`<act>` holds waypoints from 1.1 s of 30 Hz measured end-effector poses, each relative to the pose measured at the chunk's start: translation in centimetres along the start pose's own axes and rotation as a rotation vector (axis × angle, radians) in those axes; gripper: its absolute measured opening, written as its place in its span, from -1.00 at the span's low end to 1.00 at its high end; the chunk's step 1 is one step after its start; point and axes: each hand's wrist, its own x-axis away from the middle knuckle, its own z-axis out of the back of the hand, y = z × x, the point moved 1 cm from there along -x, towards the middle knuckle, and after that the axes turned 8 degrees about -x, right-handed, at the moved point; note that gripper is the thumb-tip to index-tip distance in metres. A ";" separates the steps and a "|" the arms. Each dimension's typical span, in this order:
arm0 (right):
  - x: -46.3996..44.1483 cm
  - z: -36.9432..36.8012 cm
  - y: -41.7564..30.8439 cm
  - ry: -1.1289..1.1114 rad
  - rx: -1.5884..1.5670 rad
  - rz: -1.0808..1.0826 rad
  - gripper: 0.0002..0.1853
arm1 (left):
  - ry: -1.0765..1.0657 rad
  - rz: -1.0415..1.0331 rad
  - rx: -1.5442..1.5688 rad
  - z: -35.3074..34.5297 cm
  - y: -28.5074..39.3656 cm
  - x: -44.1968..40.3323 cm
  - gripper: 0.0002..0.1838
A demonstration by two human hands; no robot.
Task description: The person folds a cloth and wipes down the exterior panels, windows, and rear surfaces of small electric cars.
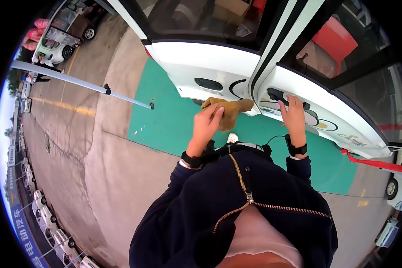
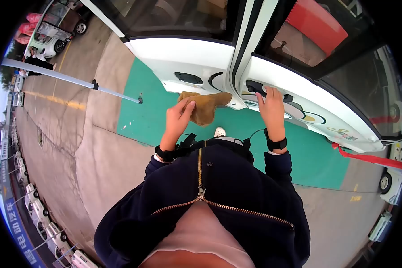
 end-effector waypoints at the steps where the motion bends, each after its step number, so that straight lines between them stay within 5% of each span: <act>1: 0.4 -1.0 0.9 -0.002 0.000 -0.005 -0.54 | 0.019 0.036 0.023 -0.3 0.0 0.0 -0.74; 3: 0.7 -2.7 2.1 -0.085 0.195 0.173 -0.47 | -0.033 0.041 -0.038 -0.4 0.5 -0.4 -0.74; 8: 0.5 -4.5 2.5 -0.197 0.247 -0.055 -0.46 | -0.136 0.012 -0.166 -0.7 0.9 -1.2 -0.72; 26: 0.8 -4.9 2.4 -0.018 0.312 -0.010 -0.44 | -0.347 0.006 -0.142 -1.6 -0.2 2.8 -0.73; 33: 0.4 -4.9 3.5 0.009 0.295 0.084 -0.44 | -0.377 0.029 -0.359 -1.4 -3.2 4.9 -0.71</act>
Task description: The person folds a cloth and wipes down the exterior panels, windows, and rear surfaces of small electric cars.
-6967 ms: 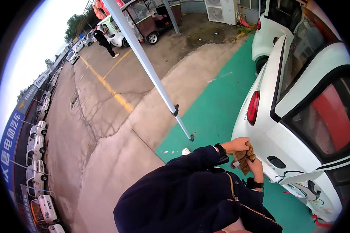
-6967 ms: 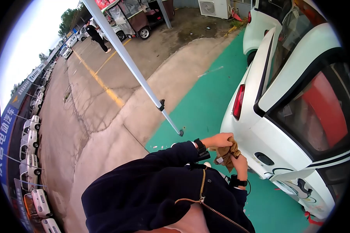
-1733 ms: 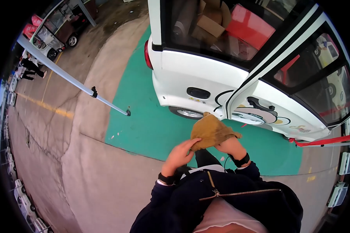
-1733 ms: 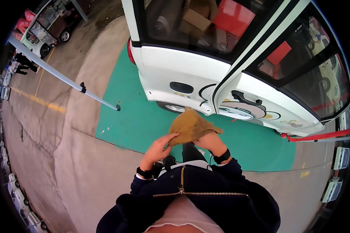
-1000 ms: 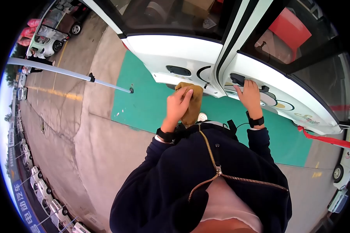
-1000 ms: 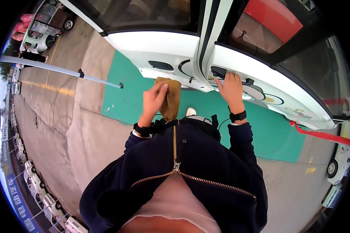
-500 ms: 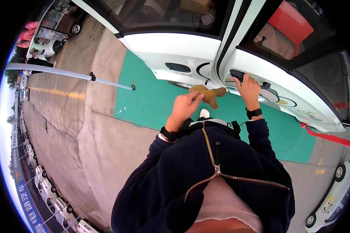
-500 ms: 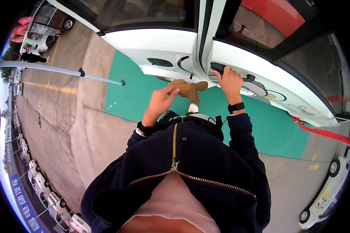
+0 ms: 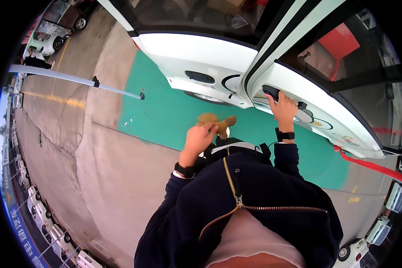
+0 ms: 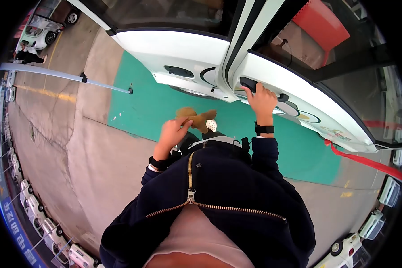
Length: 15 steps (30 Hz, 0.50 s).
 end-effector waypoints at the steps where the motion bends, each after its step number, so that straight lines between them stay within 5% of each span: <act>1: 0.1 -0.1 0.1 -0.017 0.022 -0.007 -0.44 | 0.018 0.026 0.010 0.0 -0.1 0.2 -0.71; 15: 0.3 0.2 0.2 -0.027 -0.026 -0.001 -0.50 | -0.135 -0.037 -0.042 1.0 2.4 -1.8 -0.78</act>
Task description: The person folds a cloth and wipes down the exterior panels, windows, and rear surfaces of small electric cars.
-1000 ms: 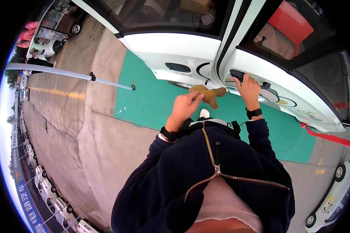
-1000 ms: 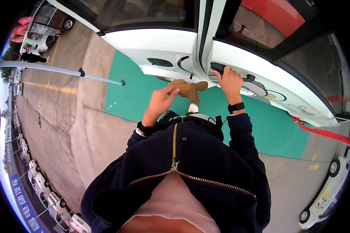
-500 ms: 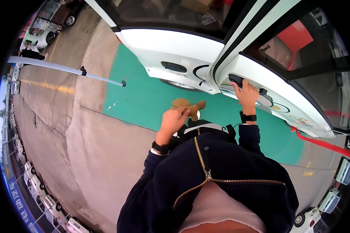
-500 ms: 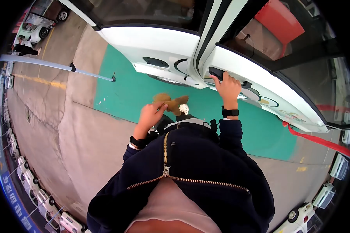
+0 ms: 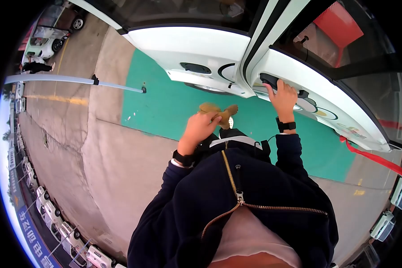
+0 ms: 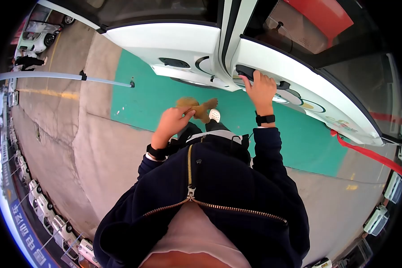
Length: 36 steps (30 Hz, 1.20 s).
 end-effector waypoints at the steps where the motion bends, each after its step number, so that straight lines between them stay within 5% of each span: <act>1: 0.0 0.0 0.0 0.000 -0.003 -0.012 -0.50 | -0.009 -0.003 -0.008 0.0 0.3 -0.2 -0.78; 8: 0.8 1.4 -0.1 -0.171 -0.149 -0.167 -0.52 | -0.051 -0.117 0.007 -1.0 1.4 -1.4 -0.78; 10: 2.3 2.5 -1.6 0.006 -0.175 -0.099 -0.36 | -0.019 -0.158 0.014 -0.7 1.9 -1.6 -0.77; 12: 3.9 4.7 -4.0 -0.092 -0.303 -0.149 -0.20 | 0.085 -0.218 0.212 -0.4 3.2 -2.1 -0.76; 16: 5.9 6.2 -6.1 -0.385 -0.614 -0.168 -0.28 | 0.212 -0.387 0.264 0.2 6.6 -3.7 -0.73; 19: 4.3 5.8 -3.4 -0.189 -0.794 -0.454 -0.42 | 0.325 -0.658 0.198 1.0 10.0 -6.1 -0.68; 21: 1.7 6.4 -2.1 0.238 -0.726 -0.293 -0.54 | 0.435 -0.709 0.150 -0.2 11.0 -8.8 -0.65; 25: -0.9 3.5 0.7 0.204 -0.357 -0.275 -0.67 | 0.474 -0.797 -0.222 -6.2 9.1 -13.5 -0.64; 36: 1.3 0.8 0.4 0.125 -0.330 -0.322 -0.64 | 0.454 -0.784 -0.128 -8.0 7.2 -13.1 -0.61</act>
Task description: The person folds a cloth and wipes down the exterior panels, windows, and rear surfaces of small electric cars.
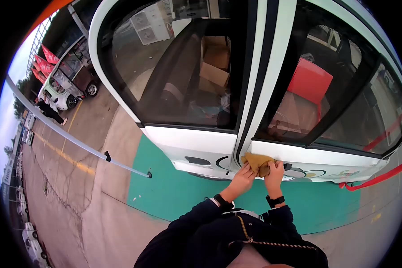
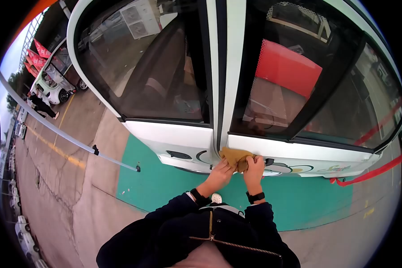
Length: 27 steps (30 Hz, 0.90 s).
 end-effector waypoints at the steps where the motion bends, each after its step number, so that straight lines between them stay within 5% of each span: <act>1: 0.0 0.0 -0.3 0.013 0.000 0.004 -0.62 | 0.025 -0.002 0.018 0.3 -0.1 0.0 -0.60; 8: 0.1 -1.0 -0.9 0.037 -0.033 -0.013 -0.66 | 0.021 0.036 -0.050 1.0 0.0 1.1 -0.61; 16: 2.3 -2.9 -2.9 -0.176 0.194 0.344 -0.68 | -0.203 0.380 0.071 2.2 -1.7 6.2 -0.73; 22: 5.5 -6.2 -7.1 -0.505 -0.086 0.165 -0.60 | -0.459 0.758 0.194 5.7 -5.5 13.9 -0.76; 27: 4.2 -6.8 -9.2 -0.680 -0.156 0.101 -0.57 | -0.262 1.006 0.257 11.5 -5.6 14.1 -0.76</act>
